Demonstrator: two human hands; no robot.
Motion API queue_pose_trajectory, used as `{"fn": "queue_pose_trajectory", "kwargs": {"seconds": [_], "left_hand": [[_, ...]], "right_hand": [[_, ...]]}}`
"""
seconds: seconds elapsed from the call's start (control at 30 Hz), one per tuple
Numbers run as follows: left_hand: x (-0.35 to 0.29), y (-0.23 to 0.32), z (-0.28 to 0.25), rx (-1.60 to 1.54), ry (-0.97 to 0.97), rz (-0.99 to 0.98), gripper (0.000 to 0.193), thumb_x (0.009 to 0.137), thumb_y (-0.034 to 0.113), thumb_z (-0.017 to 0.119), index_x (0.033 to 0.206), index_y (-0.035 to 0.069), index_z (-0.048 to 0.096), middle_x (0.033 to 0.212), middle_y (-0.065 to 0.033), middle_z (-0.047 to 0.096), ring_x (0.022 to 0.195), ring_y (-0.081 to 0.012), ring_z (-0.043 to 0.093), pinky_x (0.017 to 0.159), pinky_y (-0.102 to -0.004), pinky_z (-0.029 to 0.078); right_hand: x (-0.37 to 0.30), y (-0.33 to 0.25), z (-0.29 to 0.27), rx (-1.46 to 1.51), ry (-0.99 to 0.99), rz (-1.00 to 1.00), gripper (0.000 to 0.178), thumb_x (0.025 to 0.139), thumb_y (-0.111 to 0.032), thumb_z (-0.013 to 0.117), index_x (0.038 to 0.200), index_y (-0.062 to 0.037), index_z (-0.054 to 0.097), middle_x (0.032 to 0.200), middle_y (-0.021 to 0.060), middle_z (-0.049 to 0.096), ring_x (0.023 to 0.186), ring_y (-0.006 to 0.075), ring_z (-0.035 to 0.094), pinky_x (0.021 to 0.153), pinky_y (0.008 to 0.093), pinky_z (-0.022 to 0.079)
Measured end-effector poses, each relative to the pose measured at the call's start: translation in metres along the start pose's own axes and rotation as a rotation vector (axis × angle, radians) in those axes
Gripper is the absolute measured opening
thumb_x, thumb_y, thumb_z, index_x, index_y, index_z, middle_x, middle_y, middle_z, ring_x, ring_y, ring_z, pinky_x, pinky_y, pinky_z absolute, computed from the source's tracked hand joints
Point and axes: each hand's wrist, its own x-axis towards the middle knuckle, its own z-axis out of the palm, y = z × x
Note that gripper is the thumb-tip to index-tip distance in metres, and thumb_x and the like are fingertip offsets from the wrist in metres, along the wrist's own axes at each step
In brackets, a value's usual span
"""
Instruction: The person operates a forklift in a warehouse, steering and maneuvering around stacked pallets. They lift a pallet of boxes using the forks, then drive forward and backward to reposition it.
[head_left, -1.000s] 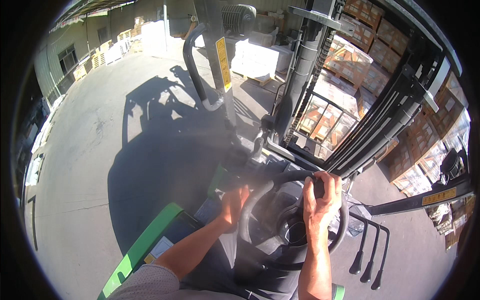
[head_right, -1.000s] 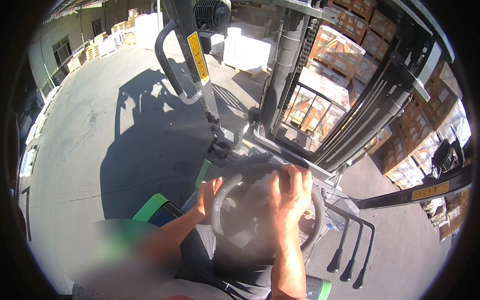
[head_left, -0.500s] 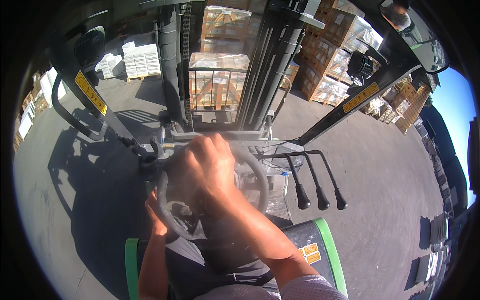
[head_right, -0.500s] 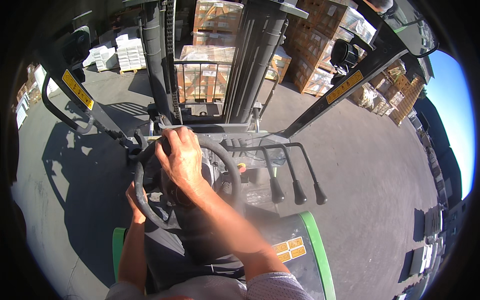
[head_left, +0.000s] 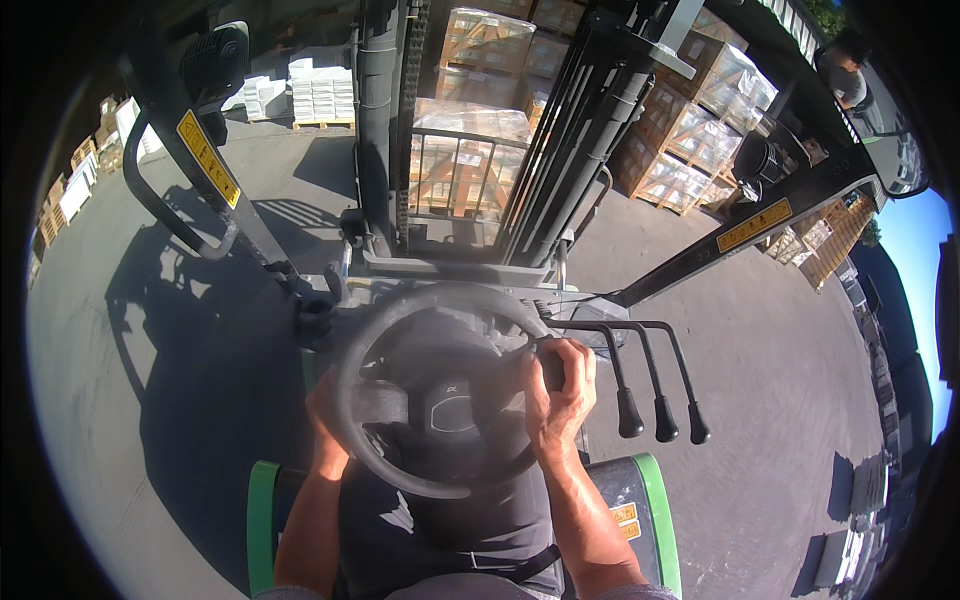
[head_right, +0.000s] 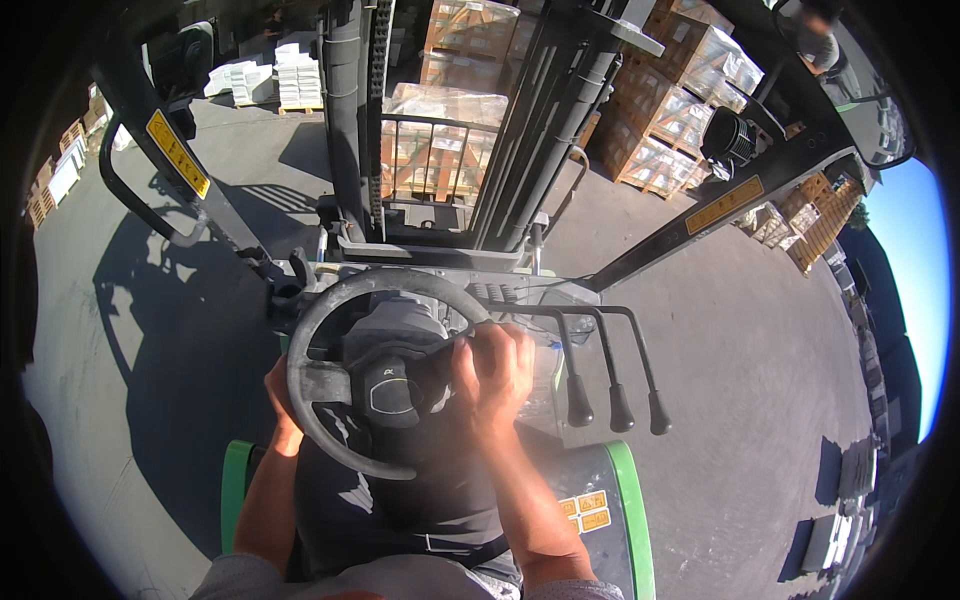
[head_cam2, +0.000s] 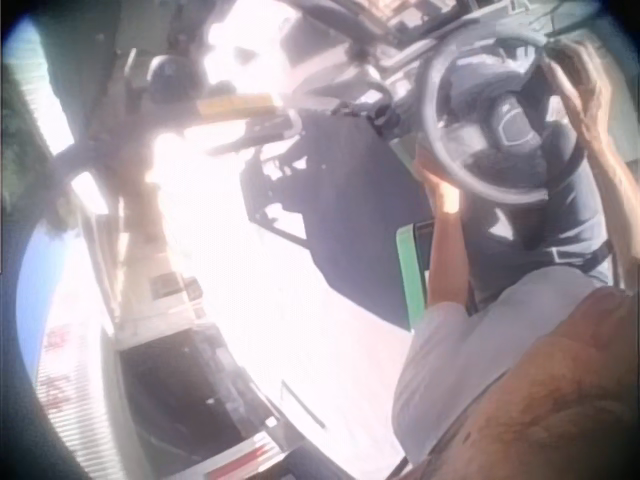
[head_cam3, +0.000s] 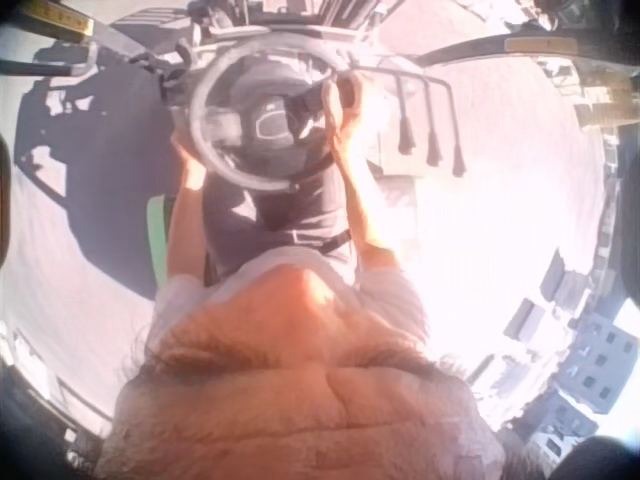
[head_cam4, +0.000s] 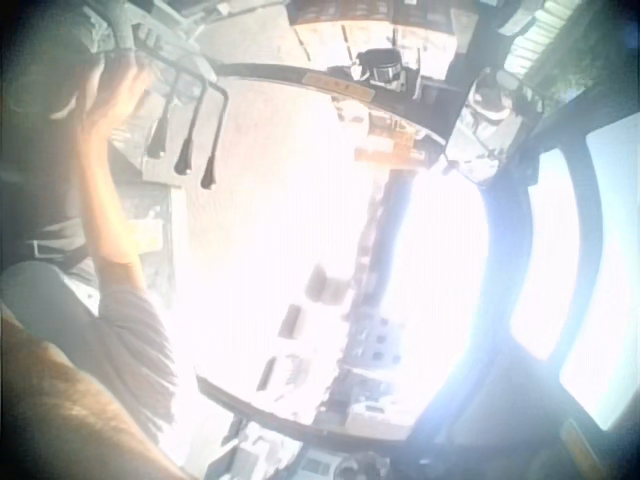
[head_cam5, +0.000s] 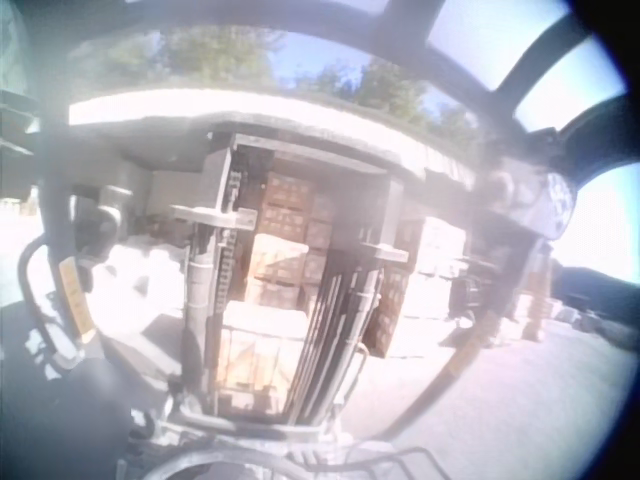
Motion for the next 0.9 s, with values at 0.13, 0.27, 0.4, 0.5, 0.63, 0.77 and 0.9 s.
{"fn": "queue_pose_trajectory", "kwargs": {"seconds": [0.13,0.27,0.4,0.5,0.63,0.77,0.9], "left_hand": [[0.001,-0.004,0.001,0.062,0.014,-0.113,0.015,0.098,0.008,0.057,0.101,-0.001,0.068,0.075,-0.015,0.067,0.066,-0.0243,0.065,0.061,-0.0359,0.051],[0.004,-0.001,0.003,0.037,0.026,-0.169,0.016,0.097,0.007,0.055,0.102,-0.001,0.067,0.076,-0.0173,0.067,0.067,-0.0295,0.067,0.062,-0.038,0.052],[0.003,-0.006,0.004,0.059,0.062,-0.121,0.041,0.111,0.028,0.049,0.086,-0.001,0.066,0.068,-0.0083,0.062,0.063,-0.0166,0.052,0.06,-0.0346,0.044],[-0.001,-0.026,0.003,0.186,-0.025,-0.069,0.032,0.109,0.025,0.052,0.093,0.002,0.067,0.073,-0.0083,0.063,0.065,-0.0201,0.056,0.062,-0.0349,0.046],[-0.017,-0.062,0.012,1.2,0.014,0.445,0.027,0.105,0.023,0.06,0.122,0.003,0.066,0.107,-0.0069,0.067,0.094,-0.0198,0.066,0.086,-0.0297,0.053],[-0.02,-0.082,0.009,0.035,-0.085,-0.127,0.023,0.102,0.013,0.063,0.122,0.002,0.059,0.11,-0.0069,0.062,0.095,-0.0146,0.063,0.081,-0.0325,0.05],[-0.015,-0.07,0.006,0.184,0.078,0.168,0.012,0.098,0.011,0.063,0.105,0.002,0.066,0.089,-0.006,0.064,0.077,-0.0136,0.063,0.07,-0.0299,0.05]], "right_hand": [[-0.067,0.002,-0.032,-0.01,-0.049,-0.005,0.031,0.08,-0.004,0.076,0.109,-0.0012,0.065,0.11,0.0162,0.063,0.104,0.0341,0.062,0.092,0.0429,0.051],[-0.124,-0.02,-0.04,0.011,-0.252,-0.105,0.036,0.071,-0.001,0.079,0.104,-0.0049,0.066,0.105,0.0128,0.064,0.105,0.0335,0.061,0.094,0.0503,0.049],[-0.142,-0.056,-0.003,0.206,-0.427,-0.275,0.032,0.066,-0.005,0.084,0.094,-0.0074,0.069,0.105,0.0076,0.065,0.107,0.0284,0.062,0.098,0.0524,0.048],[-0.117,-0.092,0.045,0.372,-0.538,-0.39,0.03,0.067,-0.008,0.085,0.094,-0.0078,0.07,0.108,0.0065,0.065,0.11,0.0273,0.062,0.102,0.0528,0.047],[-0.034,-0.121,0.107,0.336,-0.546,-0.516,0.024,0.078,-0.016,0.078,0.098,-0.0037,0.07,0.105,0.0107,0.063,0.114,0.0307,0.058,0.11,0.0521,0.039],[0.052,-0.078,0.099,0.161,-0.343,-0.419,0.02,0.079,-0.015,0.079,0.095,-0.0063,0.069,0.098,0.0094,0.065,0.099,0.0315,0.059,0.1,0.0492,0.042],[0.056,-0.02,0.044,0.036,-0.229,-0.24,0.02,0.081,-0.012,0.08,0.096,-0.0073,0.067,0.096,0.0095,0.066,0.093,0.0326,0.061,0.094,0.0459,0.046]]}}
